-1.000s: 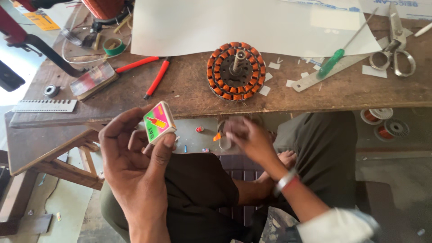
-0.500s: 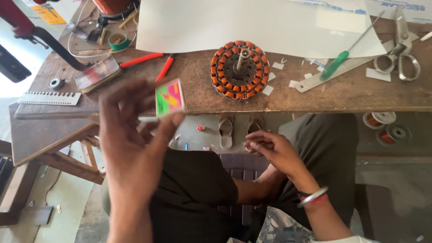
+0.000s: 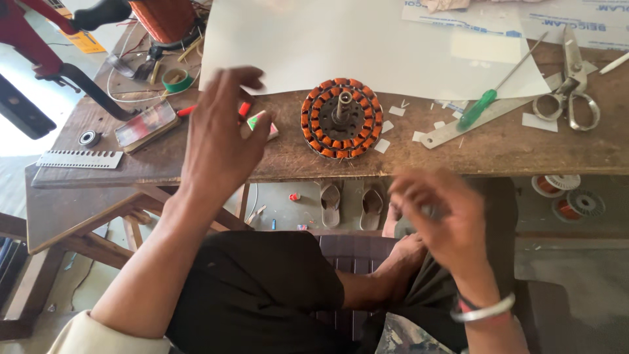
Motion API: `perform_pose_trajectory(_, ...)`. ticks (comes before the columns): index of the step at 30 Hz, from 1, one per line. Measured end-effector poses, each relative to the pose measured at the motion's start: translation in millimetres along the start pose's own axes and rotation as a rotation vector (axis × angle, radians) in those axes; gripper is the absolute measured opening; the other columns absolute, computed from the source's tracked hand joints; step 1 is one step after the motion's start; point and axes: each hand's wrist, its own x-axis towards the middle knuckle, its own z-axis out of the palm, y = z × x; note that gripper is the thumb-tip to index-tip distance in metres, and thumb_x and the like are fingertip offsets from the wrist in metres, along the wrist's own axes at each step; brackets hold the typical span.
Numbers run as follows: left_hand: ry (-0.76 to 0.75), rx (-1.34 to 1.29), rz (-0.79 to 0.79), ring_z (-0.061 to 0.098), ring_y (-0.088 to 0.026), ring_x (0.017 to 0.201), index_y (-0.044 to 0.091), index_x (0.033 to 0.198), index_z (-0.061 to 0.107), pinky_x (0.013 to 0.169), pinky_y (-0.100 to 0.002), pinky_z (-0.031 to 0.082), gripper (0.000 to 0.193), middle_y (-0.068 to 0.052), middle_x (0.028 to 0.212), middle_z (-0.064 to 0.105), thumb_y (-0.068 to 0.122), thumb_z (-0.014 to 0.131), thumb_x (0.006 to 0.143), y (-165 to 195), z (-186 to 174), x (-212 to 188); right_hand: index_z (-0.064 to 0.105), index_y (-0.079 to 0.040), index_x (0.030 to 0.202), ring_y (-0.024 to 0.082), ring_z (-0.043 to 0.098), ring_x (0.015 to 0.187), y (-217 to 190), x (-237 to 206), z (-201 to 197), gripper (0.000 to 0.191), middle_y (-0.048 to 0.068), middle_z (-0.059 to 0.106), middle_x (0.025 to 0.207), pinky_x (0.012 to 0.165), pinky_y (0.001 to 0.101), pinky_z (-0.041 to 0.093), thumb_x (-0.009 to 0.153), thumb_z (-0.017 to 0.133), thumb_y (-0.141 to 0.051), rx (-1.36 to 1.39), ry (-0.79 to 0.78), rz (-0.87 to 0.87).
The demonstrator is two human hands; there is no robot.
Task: The person works on a circular electrical component with orange coils, inserting small white pieces and adjusting wires. They use a screwdriver to manipulate the component and later light a match to heat a wire end.
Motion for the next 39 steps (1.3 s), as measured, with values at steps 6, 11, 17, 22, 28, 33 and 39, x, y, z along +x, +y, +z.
perform_pose_trajectory(6,-0.19,0.011,0.183,0.066,-0.028,0.102,0.009,0.124,0.066,0.081,-0.041,0.058,0.036,-0.01,0.112,0.065,0.006,0.076,0.089,18.3,14.3,-5.5,0.073,-0.017,0.128,0.014,0.059,0.073,-5.1,60.4,31.9,0.046,0.006,0.062,0.101,0.057,0.0257,0.053,0.084,0.084,-0.02,-0.515,-0.08,-0.313)
perform_pose_trajectory(11,-0.264,-0.024,0.342,0.065,-0.028,0.106,0.011,0.13,0.065,0.08,-0.04,0.059,0.047,-0.009,0.116,0.06,0.007,0.077,0.084,25.7,23.8,-4.4,0.08,-0.012,0.112,0.018,0.069,0.083,-3.3,66.3,43.0,0.026,0.005,0.066,0.099,0.072,0.0328,0.057,0.088,0.076,-0.005,-0.453,-0.071,-0.389)
perform_pose_trajectory(17,-0.323,-0.034,0.433,0.066,-0.024,0.104,0.015,0.122,0.073,0.077,-0.037,0.06,0.041,-0.006,0.11,0.059,0.003,0.072,0.083,29.0,45.3,-7.0,0.079,-0.008,0.106,0.021,0.074,0.09,-3.5,38.5,41.5,0.022,0.006,0.073,0.106,0.076,0.0321,0.062,0.085,0.083,-0.005,-0.518,0.018,-0.41)
perform_pose_trajectory(22,-0.301,-0.007,0.525,0.066,-0.023,0.105,0.009,0.109,0.072,0.078,-0.036,0.06,0.026,-0.006,0.112,0.06,0.009,0.071,0.083,31.1,49.4,-19.4,0.078,-0.008,0.105,0.02,0.074,0.09,-9.4,8.5,49.4,0.022,0.007,0.073,0.105,0.076,0.0313,0.062,0.083,0.081,-0.002,-0.452,0.088,-0.369)
perform_pose_trajectory(28,-0.329,0.094,0.533,0.068,-0.021,0.101,0.004,0.102,0.068,0.071,-0.032,0.061,0.021,-0.006,0.103,0.058,0.008,0.069,0.081,45.3,42.4,-39.3,0.072,-0.011,0.118,0.01,0.074,0.092,-9.4,2.5,46.1,0.026,0.002,0.071,0.114,0.076,0.0233,0.06,0.096,0.067,0.0,0.035,0.248,-0.078)
perform_pose_trajectory(33,-0.307,0.142,0.561,0.066,-0.019,0.092,0.005,0.102,0.067,0.069,-0.032,0.06,0.025,-0.005,0.1,0.058,0.012,0.069,0.078,61.4,36.8,-45.7,0.072,-0.016,0.129,0.012,0.07,0.088,0.7,38.8,38.4,0.037,0.005,0.067,0.112,0.074,0.0241,0.062,0.093,0.076,-0.006,-0.299,0.114,-0.141)
perform_pose_trajectory(39,-0.296,0.189,0.684,0.068,-0.018,0.101,0.005,0.108,0.067,0.069,-0.031,0.059,0.025,-0.006,0.109,0.061,0.012,0.069,0.084,70.4,26.8,-42.0,0.078,-0.02,0.117,0.015,0.071,0.085,3.4,57.3,47.1,0.029,0.002,0.067,0.103,0.073,0.0305,0.059,0.089,0.079,-0.014,-0.396,-0.034,-0.313)
